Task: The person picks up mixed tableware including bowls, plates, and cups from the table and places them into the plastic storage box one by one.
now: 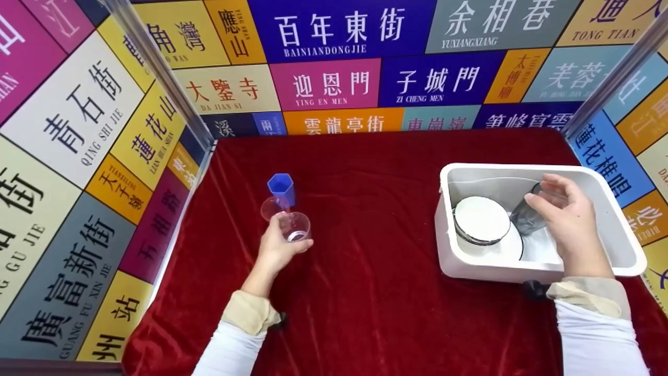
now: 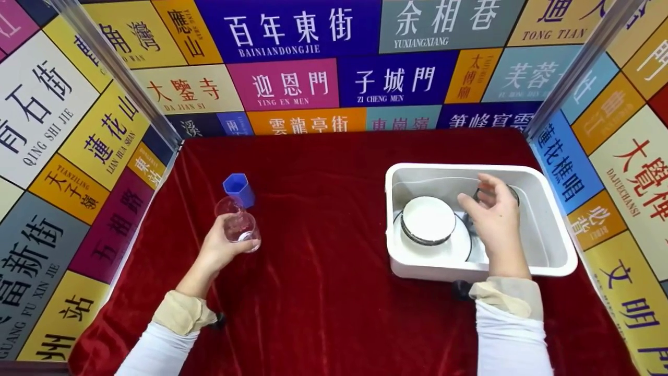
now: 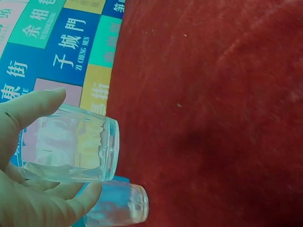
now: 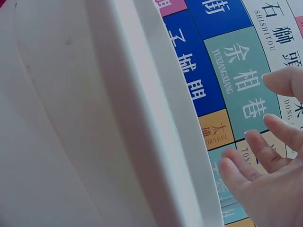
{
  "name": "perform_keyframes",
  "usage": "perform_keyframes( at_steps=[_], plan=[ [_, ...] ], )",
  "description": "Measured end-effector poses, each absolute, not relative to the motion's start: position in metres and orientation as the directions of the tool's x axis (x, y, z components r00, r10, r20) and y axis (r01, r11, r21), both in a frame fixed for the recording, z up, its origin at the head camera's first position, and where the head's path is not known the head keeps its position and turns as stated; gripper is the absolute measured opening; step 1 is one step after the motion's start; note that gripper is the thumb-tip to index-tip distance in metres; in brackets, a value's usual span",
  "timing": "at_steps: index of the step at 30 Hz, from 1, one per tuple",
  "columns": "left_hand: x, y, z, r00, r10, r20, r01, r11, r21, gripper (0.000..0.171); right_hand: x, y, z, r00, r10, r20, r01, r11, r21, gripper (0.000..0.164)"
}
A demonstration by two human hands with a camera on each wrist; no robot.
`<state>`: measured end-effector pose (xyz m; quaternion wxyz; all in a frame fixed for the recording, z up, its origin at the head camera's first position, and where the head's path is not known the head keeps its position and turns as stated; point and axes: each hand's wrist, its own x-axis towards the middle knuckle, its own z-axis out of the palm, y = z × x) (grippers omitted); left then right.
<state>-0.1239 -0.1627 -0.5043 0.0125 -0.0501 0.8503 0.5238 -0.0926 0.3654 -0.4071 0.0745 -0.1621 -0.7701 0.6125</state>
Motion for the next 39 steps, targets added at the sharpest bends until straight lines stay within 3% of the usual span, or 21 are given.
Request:
perform_keyframes(
  at_steps=[9,39],
  plan=[
    [-0.132,-0.142,-0.492,-0.998,0.004,-0.060,-0.053,0.406,0.912,0.080,-0.094,0.359,-0.412,-0.953,0.302,0.005,0.048,0.168,-0.985,0.047],
    [-0.146,-0.090,-0.455,-0.986,0.165,-0.003,0.072,0.447,0.892,0.082,-0.093,0.335,-0.415,-0.980,0.180,0.079,-0.065,0.083,-0.994,0.047]
  ],
)
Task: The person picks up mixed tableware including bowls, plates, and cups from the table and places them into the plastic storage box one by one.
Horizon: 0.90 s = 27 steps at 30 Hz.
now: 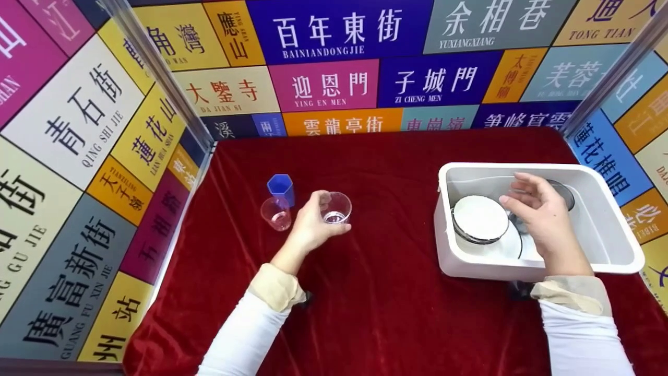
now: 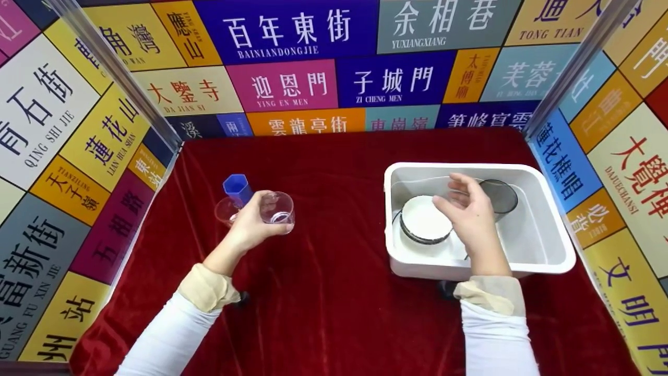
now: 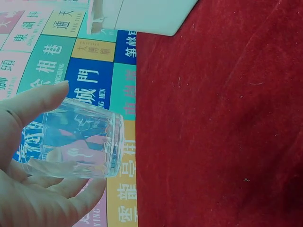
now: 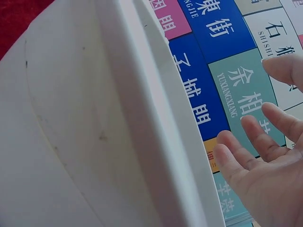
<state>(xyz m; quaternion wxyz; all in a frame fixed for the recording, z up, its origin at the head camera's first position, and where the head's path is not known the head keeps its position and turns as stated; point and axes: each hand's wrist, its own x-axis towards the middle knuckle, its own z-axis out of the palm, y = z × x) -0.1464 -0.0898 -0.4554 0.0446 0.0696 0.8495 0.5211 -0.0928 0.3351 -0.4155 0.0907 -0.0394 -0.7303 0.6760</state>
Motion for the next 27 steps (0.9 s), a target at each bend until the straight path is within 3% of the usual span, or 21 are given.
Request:
perform_keyframes(
  at_steps=[10,18,27],
  plan=[
    [-0.150,-0.076,-0.447,-0.979,0.204,-0.016,0.095,0.521,0.848,0.082,-0.093,0.329,-0.416,-0.985,0.156,0.075,-0.054,0.139,-0.989,0.048],
    [-0.149,-0.063,-0.441,-0.970,0.244,-0.005,0.123,0.506,0.854,0.083,-0.095,0.321,-0.418,-0.992,0.107,0.069,-0.060,0.081,-0.995,0.047],
    [-0.148,-0.046,-0.435,-0.959,0.284,0.006,0.155,0.507,0.848,0.081,-0.096,0.313,-0.417,-0.996,0.085,0.037,-0.027,0.109,-0.994,0.047]
  ],
)
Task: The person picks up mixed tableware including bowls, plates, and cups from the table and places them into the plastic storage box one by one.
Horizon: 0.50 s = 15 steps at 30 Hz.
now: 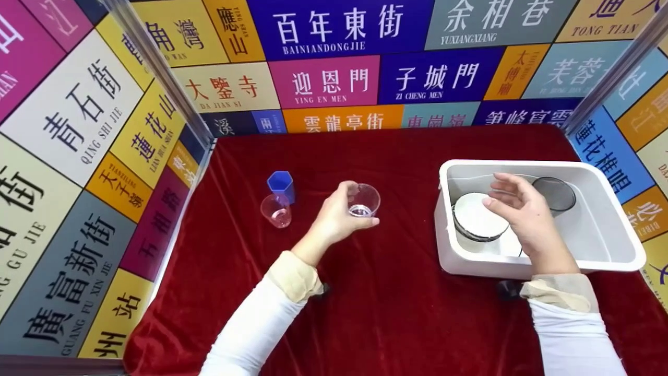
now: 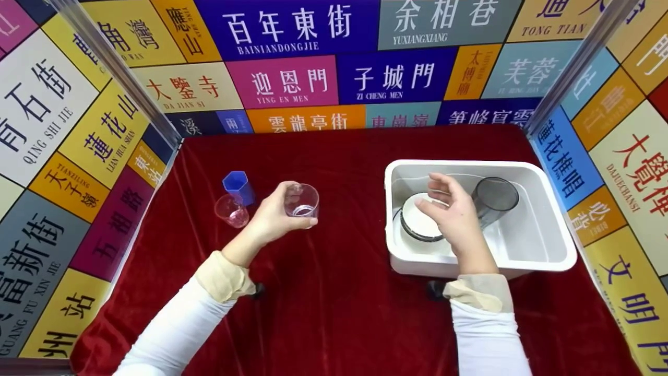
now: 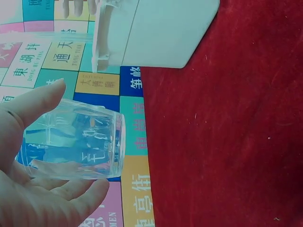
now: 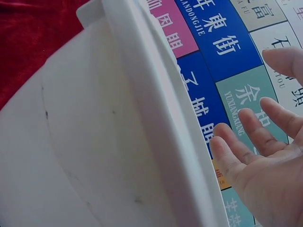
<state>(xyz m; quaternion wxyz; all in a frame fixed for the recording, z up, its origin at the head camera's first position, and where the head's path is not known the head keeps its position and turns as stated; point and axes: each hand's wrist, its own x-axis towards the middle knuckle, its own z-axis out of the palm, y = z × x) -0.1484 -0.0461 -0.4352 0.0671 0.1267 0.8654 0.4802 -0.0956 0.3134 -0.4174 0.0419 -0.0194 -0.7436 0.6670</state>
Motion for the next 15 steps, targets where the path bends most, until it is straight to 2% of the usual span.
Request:
perform_keyframes(
  at_steps=[15],
  plan=[
    [-0.148,-0.020,-0.424,-0.940,0.340,-0.010,0.179,0.520,0.835,0.084,-0.097,0.301,-0.419,-0.999,0.031,0.028,-0.024,0.128,-0.992,0.052]
  ],
)
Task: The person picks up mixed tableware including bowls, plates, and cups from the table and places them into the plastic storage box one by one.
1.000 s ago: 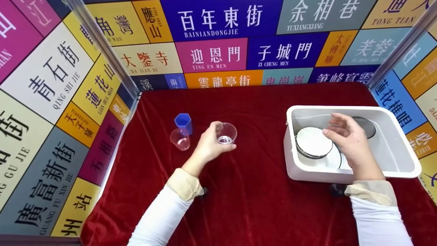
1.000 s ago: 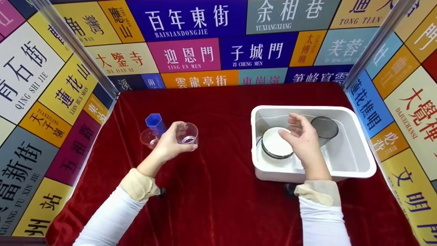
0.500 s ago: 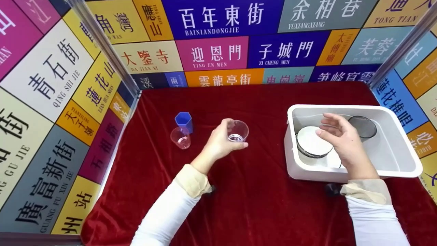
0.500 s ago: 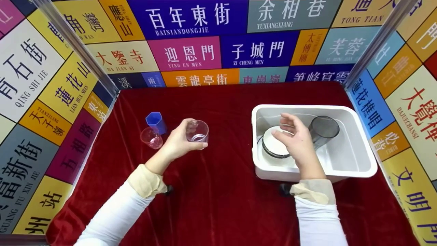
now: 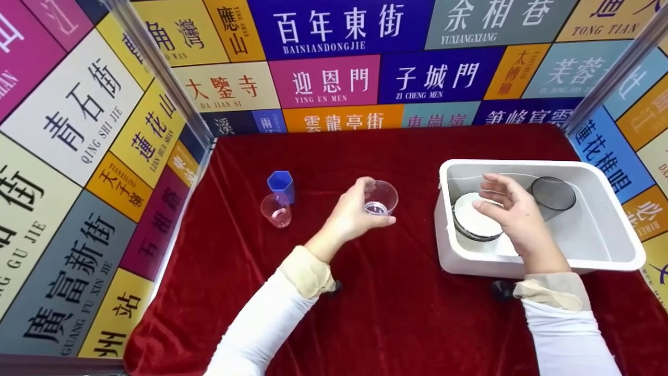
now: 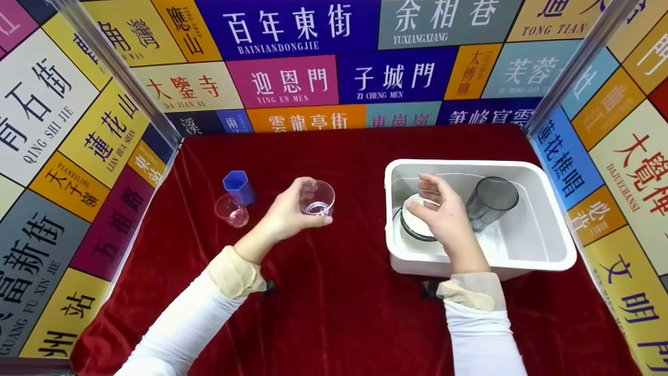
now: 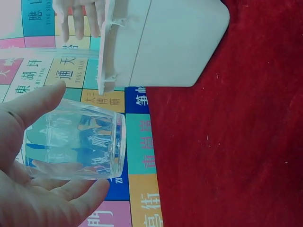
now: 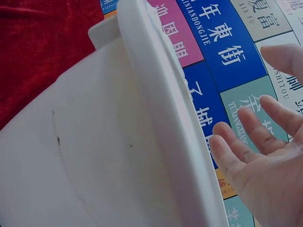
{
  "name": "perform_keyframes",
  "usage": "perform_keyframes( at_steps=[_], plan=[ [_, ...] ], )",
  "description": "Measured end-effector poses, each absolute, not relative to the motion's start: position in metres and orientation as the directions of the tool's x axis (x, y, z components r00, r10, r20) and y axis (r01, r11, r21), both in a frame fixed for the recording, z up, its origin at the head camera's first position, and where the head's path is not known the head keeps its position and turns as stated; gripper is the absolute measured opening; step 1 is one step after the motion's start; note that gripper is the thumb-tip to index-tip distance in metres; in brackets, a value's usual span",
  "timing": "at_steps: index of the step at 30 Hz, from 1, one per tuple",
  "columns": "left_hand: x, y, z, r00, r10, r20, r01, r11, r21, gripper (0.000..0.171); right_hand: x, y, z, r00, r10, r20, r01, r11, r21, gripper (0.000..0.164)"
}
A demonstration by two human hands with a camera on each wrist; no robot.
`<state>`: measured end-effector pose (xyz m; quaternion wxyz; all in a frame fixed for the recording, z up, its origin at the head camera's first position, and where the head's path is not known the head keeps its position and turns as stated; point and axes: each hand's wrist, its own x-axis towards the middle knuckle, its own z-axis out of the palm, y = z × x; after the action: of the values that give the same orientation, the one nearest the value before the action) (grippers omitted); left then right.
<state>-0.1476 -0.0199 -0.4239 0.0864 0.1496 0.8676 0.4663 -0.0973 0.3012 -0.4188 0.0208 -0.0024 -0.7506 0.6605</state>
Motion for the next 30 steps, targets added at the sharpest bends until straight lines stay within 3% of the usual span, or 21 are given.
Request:
perform_keyframes(
  at_steps=[30],
  plan=[
    [-0.141,0.019,-0.411,-0.916,0.400,-0.003,0.218,0.505,0.835,0.086,-0.097,0.281,-0.418,-0.999,-0.021,0.043,-0.046,0.219,-0.975,0.056]
  ],
)
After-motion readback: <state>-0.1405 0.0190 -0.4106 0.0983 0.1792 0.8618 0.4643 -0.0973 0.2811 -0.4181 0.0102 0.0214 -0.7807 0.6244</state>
